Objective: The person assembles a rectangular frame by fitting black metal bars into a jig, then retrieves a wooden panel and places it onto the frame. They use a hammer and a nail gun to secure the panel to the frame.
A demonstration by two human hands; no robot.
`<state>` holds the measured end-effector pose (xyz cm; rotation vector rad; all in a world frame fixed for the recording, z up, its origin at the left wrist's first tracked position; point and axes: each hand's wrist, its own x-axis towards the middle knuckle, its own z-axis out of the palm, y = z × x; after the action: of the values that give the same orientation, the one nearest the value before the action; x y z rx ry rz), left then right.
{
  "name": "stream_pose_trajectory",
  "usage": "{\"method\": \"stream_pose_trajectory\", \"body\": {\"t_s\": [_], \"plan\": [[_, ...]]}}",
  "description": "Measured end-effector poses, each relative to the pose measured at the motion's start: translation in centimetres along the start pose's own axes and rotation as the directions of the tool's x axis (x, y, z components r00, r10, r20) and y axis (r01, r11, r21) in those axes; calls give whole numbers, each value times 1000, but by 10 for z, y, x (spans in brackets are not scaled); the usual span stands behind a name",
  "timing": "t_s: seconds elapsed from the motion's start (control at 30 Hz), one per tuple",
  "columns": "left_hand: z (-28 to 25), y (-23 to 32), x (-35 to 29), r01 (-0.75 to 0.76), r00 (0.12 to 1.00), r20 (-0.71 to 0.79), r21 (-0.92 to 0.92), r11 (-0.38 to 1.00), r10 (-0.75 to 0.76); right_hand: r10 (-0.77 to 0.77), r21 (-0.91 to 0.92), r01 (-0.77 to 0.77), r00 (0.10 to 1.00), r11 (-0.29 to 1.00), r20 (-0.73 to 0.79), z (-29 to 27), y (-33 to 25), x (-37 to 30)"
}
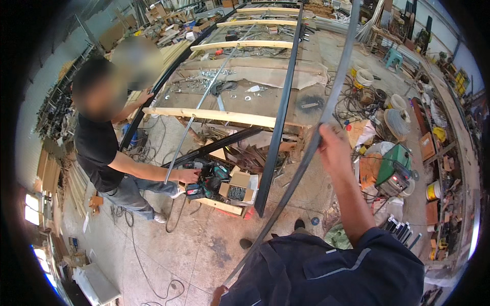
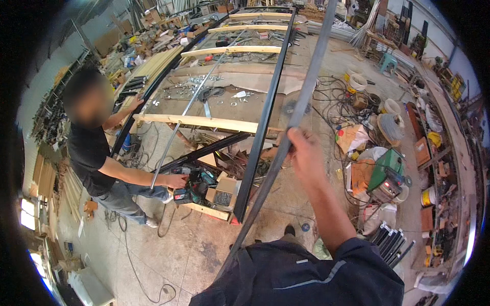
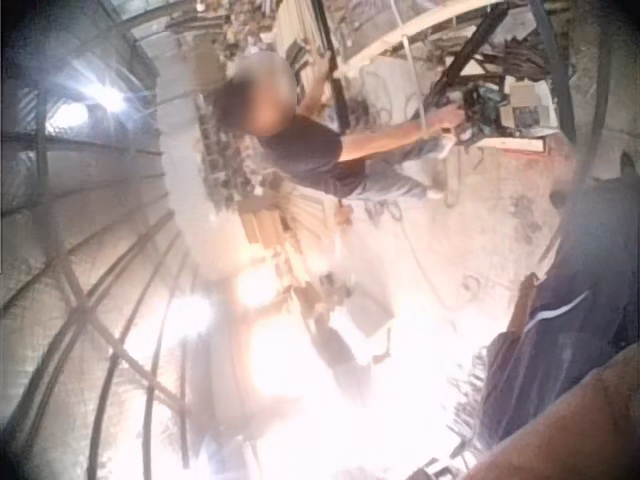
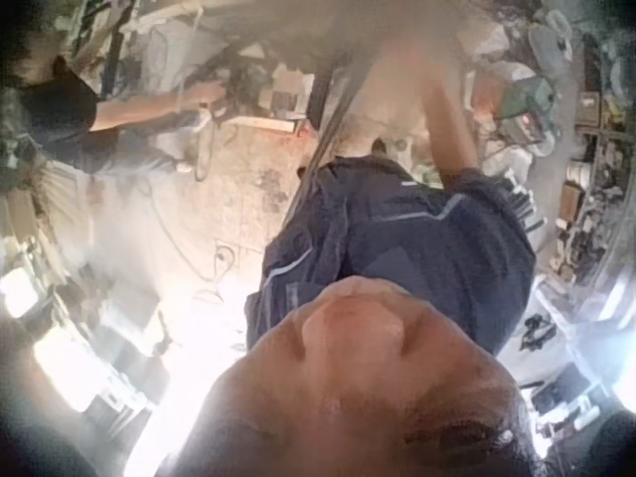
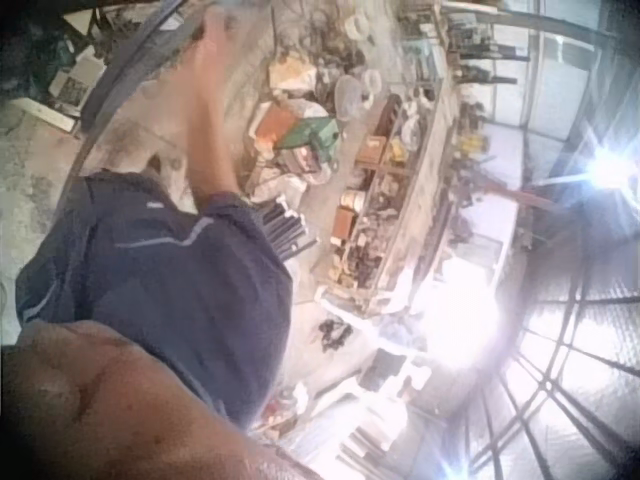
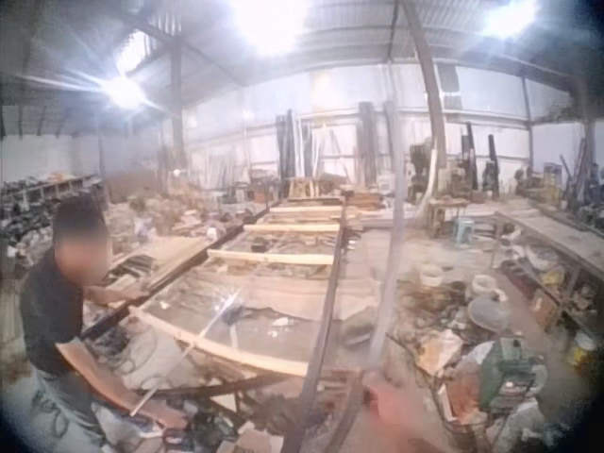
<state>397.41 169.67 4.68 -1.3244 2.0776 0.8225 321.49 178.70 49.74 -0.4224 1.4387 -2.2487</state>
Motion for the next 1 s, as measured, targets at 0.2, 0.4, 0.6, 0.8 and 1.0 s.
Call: {"method": "stream_pose_trajectory", "body": {"t_s": [0.2,0.4,0.6,0.8,1.0], "plan": [[26,143,-11,-102,934,-357,-332,938,-25,-174,39,172,982,984,70,-40,-66,33],[-38,272,-18,93,825,-507,-313,945,-249,-168,88,151,959,985,228,-17,-87,28],[-13,187,-8,150,902,-355,-275,950,-246,-208,102,184,923,978,325,10,-102,84],[-22,198,-13,-175,867,-499,-323,930,-10,-193,6,197,950,980,246,38,-95,194],[-15,161,-71,-43,925,-366,-374,927,-105,-61,4,61,996,998,58,42,-30,315]]}}
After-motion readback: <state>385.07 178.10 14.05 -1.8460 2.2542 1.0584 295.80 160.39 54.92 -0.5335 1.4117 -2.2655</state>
